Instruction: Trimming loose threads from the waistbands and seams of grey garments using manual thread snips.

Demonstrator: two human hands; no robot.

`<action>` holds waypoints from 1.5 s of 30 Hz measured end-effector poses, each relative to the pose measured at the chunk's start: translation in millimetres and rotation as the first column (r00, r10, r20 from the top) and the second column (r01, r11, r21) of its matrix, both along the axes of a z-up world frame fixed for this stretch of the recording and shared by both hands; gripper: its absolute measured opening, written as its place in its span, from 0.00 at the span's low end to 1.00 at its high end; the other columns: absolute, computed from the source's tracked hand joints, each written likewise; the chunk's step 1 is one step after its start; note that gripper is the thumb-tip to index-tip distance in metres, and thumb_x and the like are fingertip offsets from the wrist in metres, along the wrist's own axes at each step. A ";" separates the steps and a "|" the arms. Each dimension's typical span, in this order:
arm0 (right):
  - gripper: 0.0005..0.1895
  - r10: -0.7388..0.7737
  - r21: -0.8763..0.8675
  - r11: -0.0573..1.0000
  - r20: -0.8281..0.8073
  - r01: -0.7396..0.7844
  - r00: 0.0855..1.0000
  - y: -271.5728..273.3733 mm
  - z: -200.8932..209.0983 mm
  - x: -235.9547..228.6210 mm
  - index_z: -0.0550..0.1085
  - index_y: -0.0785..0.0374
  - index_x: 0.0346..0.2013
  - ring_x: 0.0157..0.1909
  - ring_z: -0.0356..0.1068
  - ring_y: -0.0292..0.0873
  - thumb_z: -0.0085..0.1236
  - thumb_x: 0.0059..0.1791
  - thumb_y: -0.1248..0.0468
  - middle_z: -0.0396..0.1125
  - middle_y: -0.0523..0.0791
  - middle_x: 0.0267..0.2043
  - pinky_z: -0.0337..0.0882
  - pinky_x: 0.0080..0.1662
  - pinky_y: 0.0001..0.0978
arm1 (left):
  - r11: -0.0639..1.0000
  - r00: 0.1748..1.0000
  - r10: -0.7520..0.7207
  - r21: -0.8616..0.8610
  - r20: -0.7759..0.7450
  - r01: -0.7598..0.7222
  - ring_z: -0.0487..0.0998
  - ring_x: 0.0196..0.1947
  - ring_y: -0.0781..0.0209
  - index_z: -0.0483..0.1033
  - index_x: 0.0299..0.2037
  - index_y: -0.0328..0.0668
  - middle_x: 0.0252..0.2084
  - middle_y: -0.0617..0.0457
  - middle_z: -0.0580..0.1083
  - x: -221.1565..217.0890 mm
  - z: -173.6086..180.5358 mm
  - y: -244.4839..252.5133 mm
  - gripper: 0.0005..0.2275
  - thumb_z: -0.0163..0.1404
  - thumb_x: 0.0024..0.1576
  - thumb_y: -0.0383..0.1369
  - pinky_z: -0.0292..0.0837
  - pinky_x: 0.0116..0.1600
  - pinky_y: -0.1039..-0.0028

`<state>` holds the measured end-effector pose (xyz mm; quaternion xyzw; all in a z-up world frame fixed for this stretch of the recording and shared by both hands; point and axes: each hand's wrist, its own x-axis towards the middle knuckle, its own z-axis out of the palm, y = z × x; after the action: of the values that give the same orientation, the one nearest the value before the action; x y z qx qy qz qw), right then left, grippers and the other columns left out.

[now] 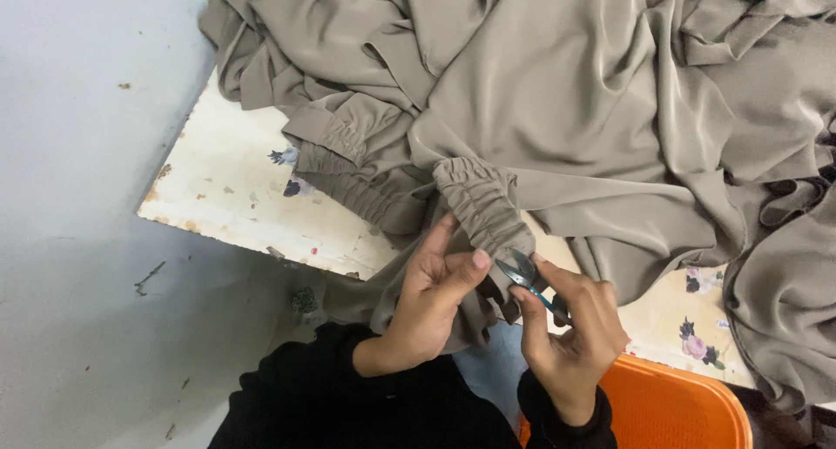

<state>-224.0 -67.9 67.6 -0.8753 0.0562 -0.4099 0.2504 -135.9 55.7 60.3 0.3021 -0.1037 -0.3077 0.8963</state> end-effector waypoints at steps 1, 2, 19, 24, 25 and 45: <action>0.12 -0.006 -0.043 0.999 -0.001 0.006 1.000 -1.0 -0.6 0.1 0.78 0.69 0.44 0.35 0.72 0.42 0.66 0.50 0.65 0.76 0.47 0.43 0.63 0.43 0.32 | 0.999 0.999 0.005 0.054 0.047 -0.008 0.75 0.24 0.65 0.48 0.75 0.33 0.26 0.54 0.76 0.0 -1.1 1.1 0.34 0.51 0.62 0.36 0.77 0.32 0.76; 0.10 -0.012 -0.085 0.996 -0.002 0.012 1.000 -1.7 -1.2 0.2 0.78 0.67 0.44 0.30 0.71 0.38 0.65 0.51 0.65 0.77 0.45 0.41 0.58 0.40 0.31 | 0.994 0.995 0.008 0.107 0.094 -0.018 0.80 0.32 0.69 0.47 0.75 0.33 0.32 0.56 0.80 0.0 -2.2 2.5 0.35 0.51 0.62 0.39 0.79 0.40 0.80; 0.06 0.094 0.082 0.992 0.017 -0.095 0.995 -1.2 -11.6 -6.5 0.77 0.67 0.38 0.34 0.75 0.42 0.61 0.50 0.66 0.76 0.49 0.38 0.67 0.43 0.32 | 0.998 0.999 0.039 -0.041 -0.024 -0.040 0.73 0.60 0.56 0.61 0.69 0.32 0.60 0.45 0.72 11.9 -55.1 1.6 0.21 0.42 0.64 0.26 0.68 0.65 0.69; 0.15 0.103 0.487 0.862 0.107 -0.142 0.989 -15.5 -29.8 -13.1 0.72 0.71 0.49 0.47 0.73 0.47 0.59 0.50 0.66 0.71 0.54 0.47 0.74 0.51 0.31 | 0.947 0.969 -0.129 -0.315 -0.208 0.058 0.71 0.63 0.48 0.55 0.72 0.33 0.66 0.37 0.67 23.4 -83.0 9.6 0.22 0.32 0.67 0.25 0.69 0.67 0.65; 0.16 0.115 0.508 0.853 0.046 -0.122 0.992 -16.7 -24.6 -10.7 0.71 0.70 0.51 0.45 0.70 0.43 0.59 0.51 0.67 0.70 0.52 0.48 0.73 0.49 0.28 | 0.947 0.963 -0.151 -0.311 -0.221 0.077 0.71 0.63 0.49 0.56 0.72 0.36 0.65 0.39 0.68 22.4 -86.6 9.7 0.21 0.33 0.68 0.28 0.68 0.68 0.62; 0.03 0.031 -0.097 0.994 -0.193 -0.050 0.981 -23.0 25.1 -9.1 0.78 0.57 0.42 0.32 0.66 0.38 0.61 0.53 0.65 0.76 0.36 0.42 0.53 0.41 0.35 | 0.991 0.962 -0.036 0.137 0.269 -0.001 0.66 0.69 0.52 0.65 0.66 0.28 0.66 0.43 0.68 7.7 -77.2 7.4 0.17 0.38 0.68 0.26 0.58 0.76 0.65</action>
<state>-233.1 -91.0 92.6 -0.9231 0.0412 -0.3210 0.2075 -128.2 63.0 -16.9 0.4007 -0.2069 -0.2775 0.8483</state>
